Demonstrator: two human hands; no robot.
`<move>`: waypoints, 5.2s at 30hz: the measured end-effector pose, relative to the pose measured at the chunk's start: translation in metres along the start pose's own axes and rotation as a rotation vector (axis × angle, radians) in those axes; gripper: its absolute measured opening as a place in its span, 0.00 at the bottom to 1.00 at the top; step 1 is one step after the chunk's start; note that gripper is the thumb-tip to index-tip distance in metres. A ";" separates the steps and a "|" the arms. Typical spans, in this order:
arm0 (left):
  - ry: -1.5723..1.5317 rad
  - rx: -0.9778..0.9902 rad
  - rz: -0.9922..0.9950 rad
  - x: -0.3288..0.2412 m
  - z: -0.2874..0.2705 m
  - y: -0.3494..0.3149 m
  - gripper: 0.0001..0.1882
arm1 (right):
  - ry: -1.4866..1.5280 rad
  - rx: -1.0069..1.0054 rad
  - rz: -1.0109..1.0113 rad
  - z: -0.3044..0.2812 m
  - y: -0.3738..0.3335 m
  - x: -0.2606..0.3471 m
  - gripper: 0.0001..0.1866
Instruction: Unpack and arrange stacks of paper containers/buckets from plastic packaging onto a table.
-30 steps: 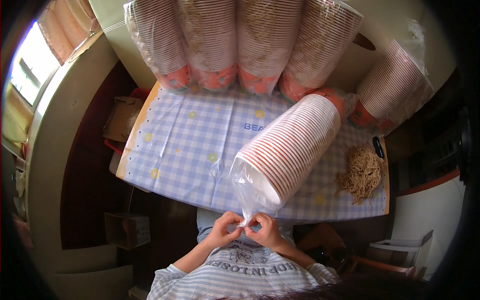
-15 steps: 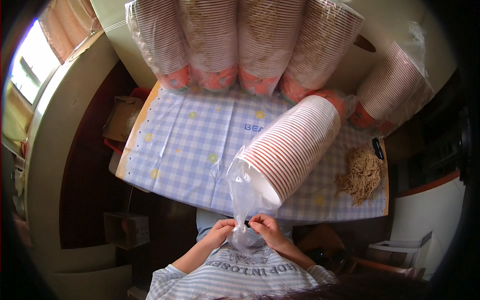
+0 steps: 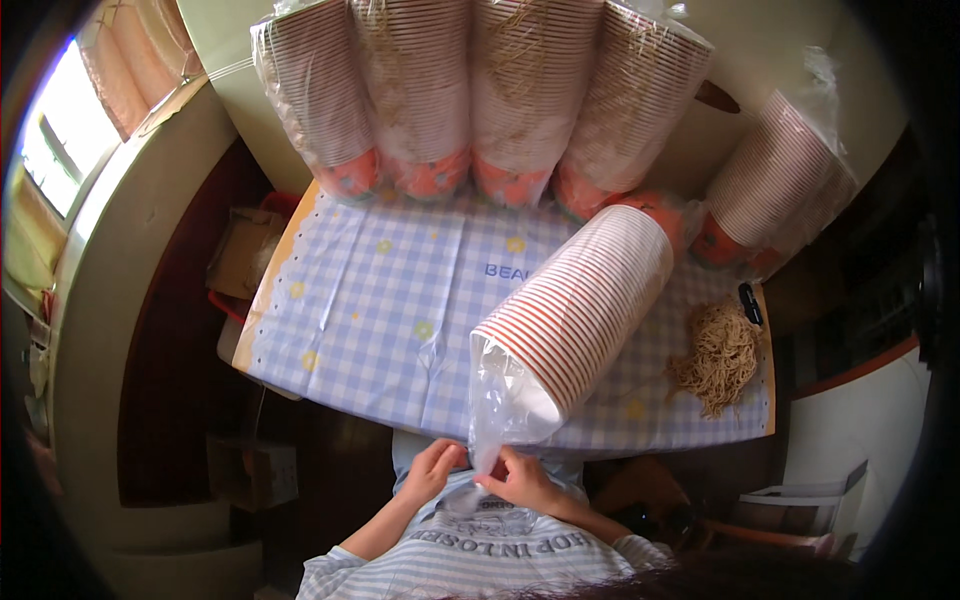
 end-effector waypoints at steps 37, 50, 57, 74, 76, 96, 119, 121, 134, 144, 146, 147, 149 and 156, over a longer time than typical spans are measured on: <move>0.315 -0.009 0.102 -0.048 -0.003 -0.004 0.08 | 0.705 -0.293 -0.148 0.011 -0.009 -0.023 0.08; -0.478 0.050 -0.087 -0.040 -0.004 0.004 0.07 | 0.622 -0.229 -0.202 0.005 -0.023 -0.015 0.04; -0.581 0.029 0.045 -0.035 -0.017 0.012 0.06 | 0.956 -0.351 -0.205 0.004 -0.019 -0.022 0.03; -0.160 0.338 -0.077 -0.017 0.007 0.003 0.20 | 0.802 -0.276 -0.181 0.005 -0.028 -0.037 0.03; -0.292 0.324 -0.127 -0.014 0.001 0.004 0.15 | 0.880 -0.315 -0.158 0.007 -0.025 -0.031 0.03; 0.378 -0.260 0.256 -0.054 -0.045 0.020 0.08 | 0.862 -0.440 -0.153 -0.011 -0.044 -0.055 0.07; 0.535 -0.813 0.533 -0.115 -0.120 0.026 0.07 | 0.232 -0.512 -0.088 -0.034 -0.063 -0.084 0.03; 0.425 -0.752 0.510 -0.123 -0.121 0.038 0.07 | 0.235 -0.661 -0.134 -0.048 -0.066 -0.094 0.05; 0.522 0.381 0.301 -0.198 0.018 0.121 0.39 | 0.355 -0.668 -0.412 -0.076 0.014 -0.015 0.44; 0.841 0.368 0.259 -0.234 0.073 0.205 0.56 | 0.608 -0.866 -0.102 -0.141 0.053 -0.059 0.47; 0.842 0.375 0.226 -0.240 0.084 0.221 0.56 | 0.626 -0.898 -0.138 -0.152 0.062 -0.072 0.45; 0.841 0.381 0.190 -0.243 0.089 0.229 0.56 | 0.615 -0.932 -0.160 -0.159 0.065 -0.078 0.42; 0.898 0.371 0.141 -0.256 0.098 0.237 0.54 | 0.605 -0.970 -0.185 -0.170 0.071 -0.081 0.40; 0.570 0.494 0.053 -0.258 0.116 0.278 0.56 | 0.810 -1.079 -0.094 -0.205 0.087 -0.090 0.40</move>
Point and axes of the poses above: each hand's wrist, its own y-axis towards the middle knuckle, its own z-axis out of the palm, x = y × z, the point moved 4 cm from there along y, towards the middle knuckle, and after that the axes turned 8 degrees about -z, right-handed, at the moved point
